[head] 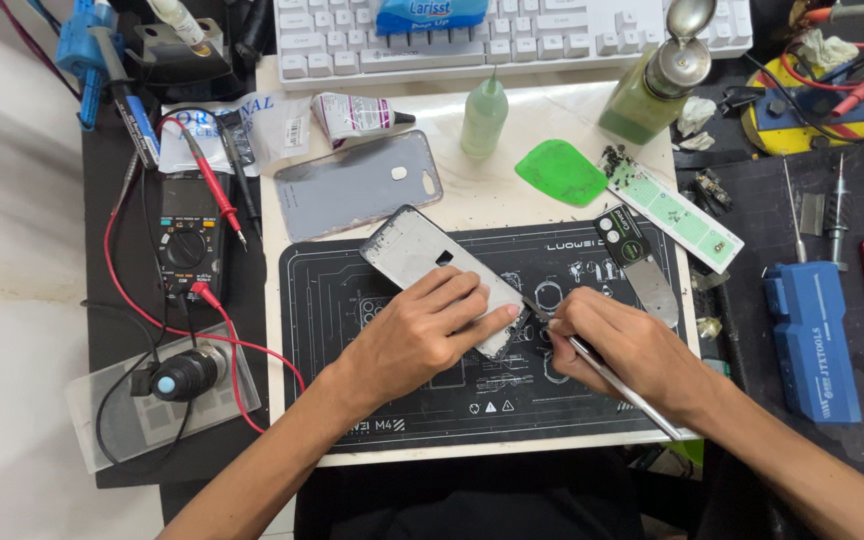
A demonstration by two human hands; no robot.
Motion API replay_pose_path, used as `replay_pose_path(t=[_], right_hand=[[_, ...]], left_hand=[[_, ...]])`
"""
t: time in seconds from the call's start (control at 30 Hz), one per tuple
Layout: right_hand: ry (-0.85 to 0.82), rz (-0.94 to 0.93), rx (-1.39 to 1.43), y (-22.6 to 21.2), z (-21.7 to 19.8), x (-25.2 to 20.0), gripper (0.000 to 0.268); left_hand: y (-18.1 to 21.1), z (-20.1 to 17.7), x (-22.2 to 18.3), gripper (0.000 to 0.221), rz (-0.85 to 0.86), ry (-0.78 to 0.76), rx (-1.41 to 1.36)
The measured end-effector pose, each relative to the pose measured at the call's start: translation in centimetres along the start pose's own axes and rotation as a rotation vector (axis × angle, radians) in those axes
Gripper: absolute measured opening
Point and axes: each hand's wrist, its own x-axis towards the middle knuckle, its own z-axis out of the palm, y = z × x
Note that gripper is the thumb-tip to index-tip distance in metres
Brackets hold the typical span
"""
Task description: The person uses a thin metal pry tool to separate the screen and internal components from the back housing of a smartphone on a repair mat.
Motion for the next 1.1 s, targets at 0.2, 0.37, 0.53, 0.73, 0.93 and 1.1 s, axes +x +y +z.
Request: replay_pose_path(t=[0.2, 0.37, 0.53, 0.73, 0.93, 1.1], right_hand=[[0.073, -0.048, -0.065, 0.1, 0.4, 0.5, 0.022], [0.061, 0.050, -0.042, 0.0, 0.5, 0.5, 0.021], [0.147, -0.073, -0.031, 0.8, 0.7, 0.5, 0.020], [0.310, 0.024, -0.052, 0.4, 0.6, 0.4, 0.018], [0.259, 0.254, 0.044, -0.3, 0.9, 0.9, 0.015], [0.284, 0.263, 0.024, -0.4, 1.4, 0.8, 0.008]], left_hand=[[-0.2, -0.1, 0.1, 0.044, 0.013, -0.011, -0.004], [-0.1, -0.2, 0.1, 0.046, 0.022, -0.002, -0.006], [-0.2, -0.1, 0.1, 0.045, 0.037, 0.002, 0.014], [0.7, -0.1, -0.2, 0.042, 0.137, 0.010, 0.183], [1.7, -0.1, 0.0, 0.040, 0.232, 0.036, 0.299], [2.1, 0.1, -0.1, 0.043, 0.250, 0.001, 0.306]])
